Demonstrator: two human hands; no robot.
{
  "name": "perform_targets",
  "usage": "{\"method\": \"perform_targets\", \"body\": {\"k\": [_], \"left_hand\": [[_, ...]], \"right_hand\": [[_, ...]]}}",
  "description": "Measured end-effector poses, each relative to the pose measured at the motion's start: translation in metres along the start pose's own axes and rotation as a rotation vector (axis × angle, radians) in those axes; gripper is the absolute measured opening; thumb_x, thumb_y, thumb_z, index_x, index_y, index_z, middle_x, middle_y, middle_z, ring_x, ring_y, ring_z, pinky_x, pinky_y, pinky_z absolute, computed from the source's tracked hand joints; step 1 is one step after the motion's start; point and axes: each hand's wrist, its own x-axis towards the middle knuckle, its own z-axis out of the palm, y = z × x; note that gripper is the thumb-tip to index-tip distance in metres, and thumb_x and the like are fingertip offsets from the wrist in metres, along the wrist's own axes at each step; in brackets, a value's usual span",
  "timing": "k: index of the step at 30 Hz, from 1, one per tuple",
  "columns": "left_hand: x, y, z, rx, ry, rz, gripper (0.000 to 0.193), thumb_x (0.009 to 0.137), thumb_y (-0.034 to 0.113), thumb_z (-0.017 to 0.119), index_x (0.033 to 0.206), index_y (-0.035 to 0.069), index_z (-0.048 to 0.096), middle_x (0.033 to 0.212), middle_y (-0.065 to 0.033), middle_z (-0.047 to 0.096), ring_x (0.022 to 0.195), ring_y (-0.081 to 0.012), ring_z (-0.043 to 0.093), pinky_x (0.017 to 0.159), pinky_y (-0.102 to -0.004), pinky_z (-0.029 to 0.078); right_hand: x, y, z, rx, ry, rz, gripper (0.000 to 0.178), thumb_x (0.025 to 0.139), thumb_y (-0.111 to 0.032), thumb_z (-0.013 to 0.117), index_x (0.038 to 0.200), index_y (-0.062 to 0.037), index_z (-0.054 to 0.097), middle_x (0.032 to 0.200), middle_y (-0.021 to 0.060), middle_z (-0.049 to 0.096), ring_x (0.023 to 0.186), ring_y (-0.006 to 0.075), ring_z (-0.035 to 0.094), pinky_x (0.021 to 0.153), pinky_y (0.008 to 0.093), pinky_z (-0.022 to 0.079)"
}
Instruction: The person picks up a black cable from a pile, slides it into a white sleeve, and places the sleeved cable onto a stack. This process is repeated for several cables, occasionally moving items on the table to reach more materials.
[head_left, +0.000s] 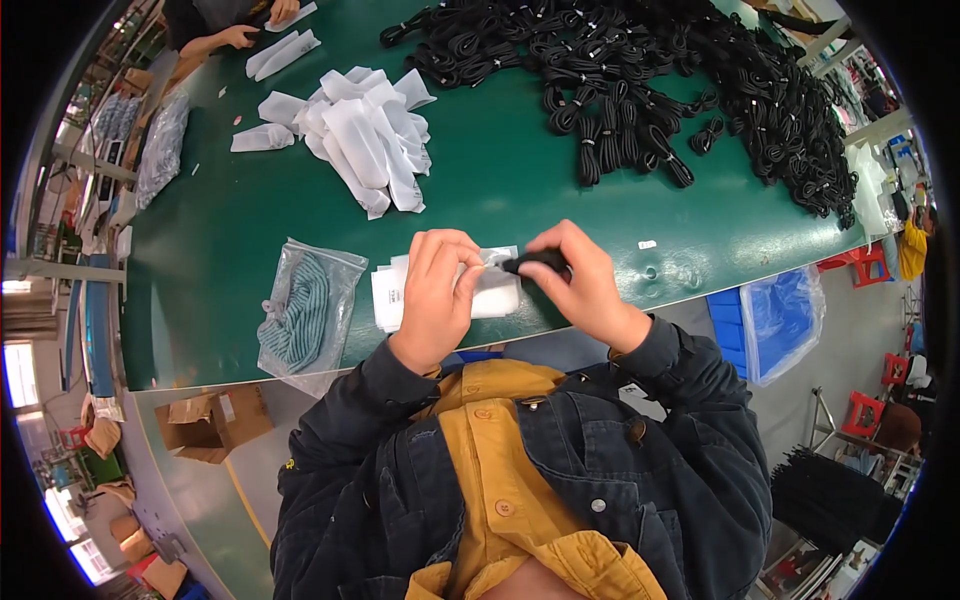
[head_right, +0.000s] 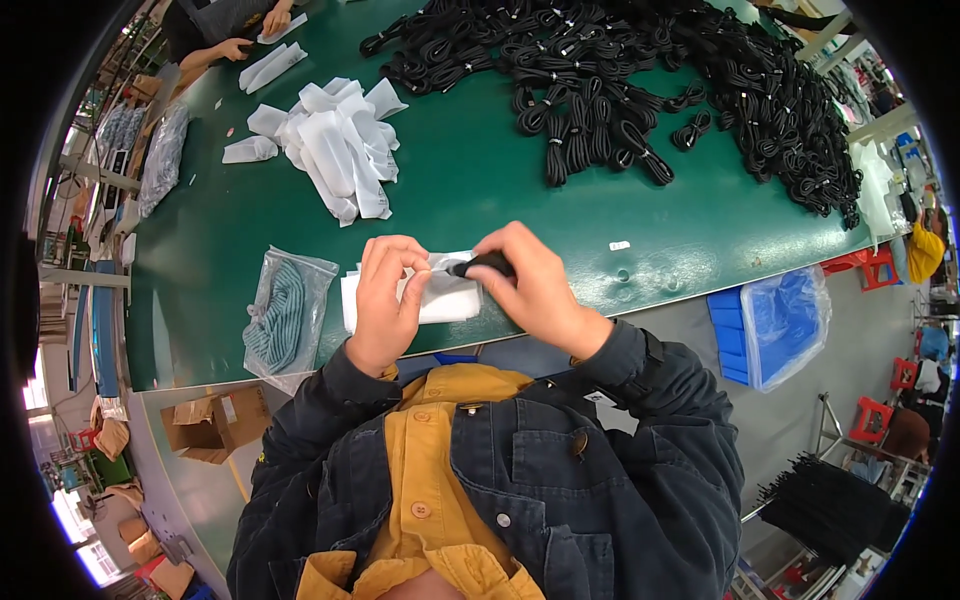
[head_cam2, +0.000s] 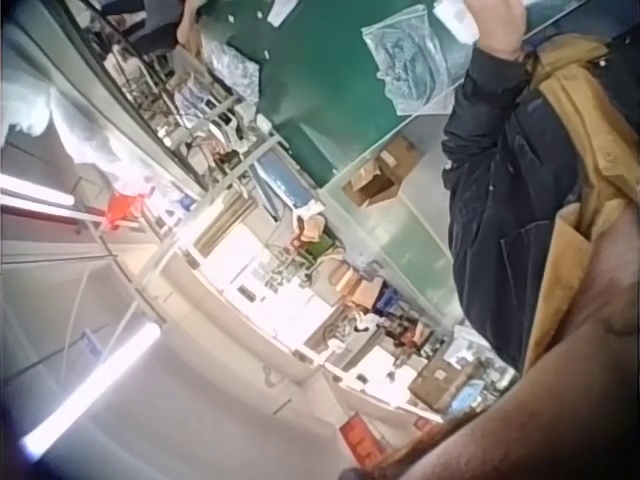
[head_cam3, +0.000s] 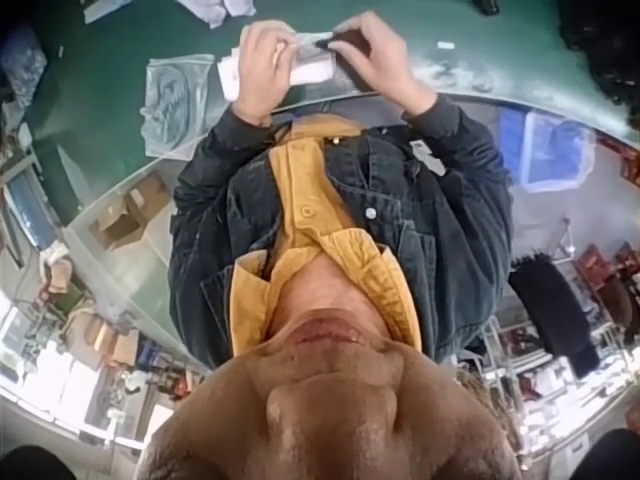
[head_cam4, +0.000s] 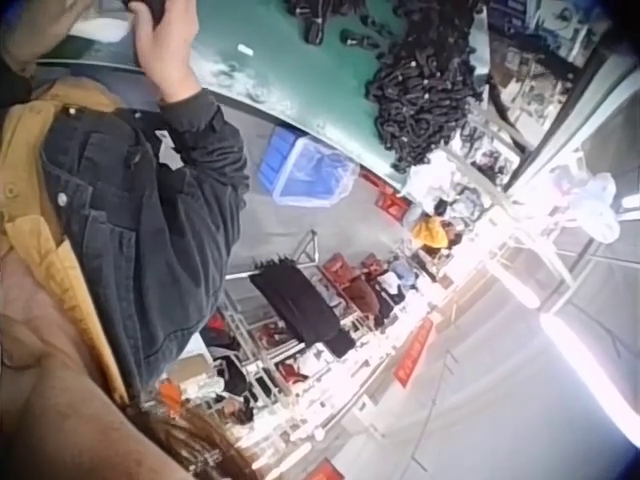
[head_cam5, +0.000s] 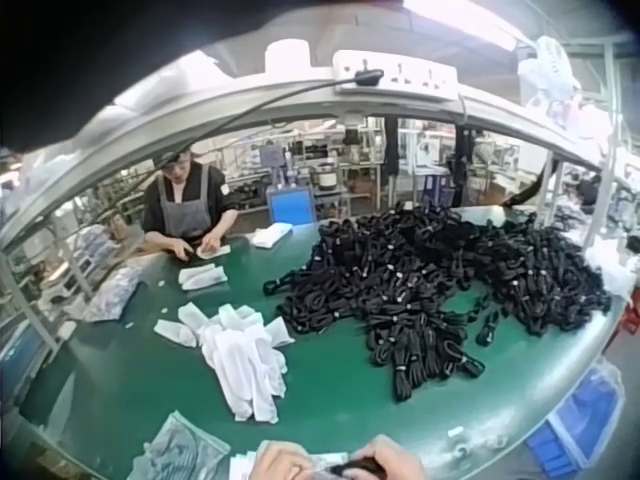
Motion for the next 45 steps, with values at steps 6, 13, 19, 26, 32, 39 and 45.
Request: {"method": "perform_targets", "body": {"k": [6,13,19,26,32,39,45], "left_hand": [[0.019,0.0,-0.009,-0.338,0.06,-0.203,0.009,0.095,0.01,0.062,0.091,0.003,0.058,0.096,-0.0054,0.058,0.083,-0.0152,0.054,0.071,-0.0282,0.044],[0.095,-0.048,-0.094,-0.833,0.175,-0.25,0.015,0.1,0.016,0.058,0.108,0.004,0.063,0.095,0.0005,0.059,0.079,-0.0068,0.055,0.072,-0.0208,0.044],[0.041,-0.044,-0.13,0.391,0.232,-0.056,0.025,0.09,0.013,0.066,0.114,0.006,0.062,0.107,-0.0124,0.06,0.096,-0.0243,0.059,0.081,-0.0326,0.047],[-0.103,-0.052,-0.131,1.015,-0.006,-0.357,0.037,0.083,0.016,0.07,0.118,0.01,0.059,0.117,-0.0137,0.055,0.11,-0.0343,0.052,0.093,-0.0485,0.041],[-0.125,-0.091,-0.132,0.748,0.032,-0.509,0.027,0.086,0.012,0.067,0.111,0.01,0.06,0.105,-0.0118,0.053,0.103,-0.0334,0.051,0.086,-0.05,0.04],[-0.092,-0.074,-0.132,0.885,-0.023,-0.427,0.02,0.087,0.01,0.067,0.106,0.006,0.061,0.098,-0.0127,0.053,0.092,-0.0337,0.054,0.08,-0.0453,0.044],[-0.038,-0.014,-0.08,0.547,0.062,-0.083,0.025,0.08,0.009,0.074,0.102,0.002,0.063,0.095,-0.0133,0.053,0.09,-0.0328,0.055,0.079,-0.0406,0.047]], "right_hand": [[0.027,-0.011,0.0,0.213,0.051,-0.004,0.024,0.086,0.001,0.07,0.11,-0.0018,0.065,0.101,0.011,0.06,0.08,0.0171,0.059,0.067,0.0276,0.048],[0.075,0.048,-0.049,-0.667,0.145,0.049,0.025,0.09,-0.002,0.061,0.114,-0.0038,0.064,0.11,0.0132,0.056,0.085,0.0294,0.061,0.074,0.0374,0.053],[0.052,0.09,-0.061,-0.858,-0.012,-0.006,0.016,0.087,-0.001,0.06,0.103,-0.0022,0.063,0.103,0.0158,0.054,0.089,0.0373,0.061,0.074,0.0443,0.053],[0.028,0.061,-0.057,-0.741,-0.183,0.066,0.022,0.077,0.0,0.066,0.098,-0.0002,0.062,0.099,0.0157,0.053,0.092,0.0355,0.059,0.074,0.0433,0.051],[0.042,0.04,-0.059,-0.853,-0.212,-0.171,0.037,0.071,0.0,0.072,0.106,-0.0026,0.062,0.1,0.0147,0.053,0.094,0.0353,0.056,0.078,0.0437,0.049],[0.011,0.059,-0.04,-0.817,-0.172,-0.062,0.036,0.078,-0.005,0.071,0.112,-0.0031,0.062,0.099,0.0163,0.055,0.092,0.0376,0.057,0.078,0.0458,0.049],[0.003,0.048,-0.028,-0.532,0.011,0.092,0.032,0.094,-0.01,0.062,0.125,0.0009,0.058,0.091,0.0159,0.064,0.077,0.0301,0.064,0.07,0.039,0.052]]}}
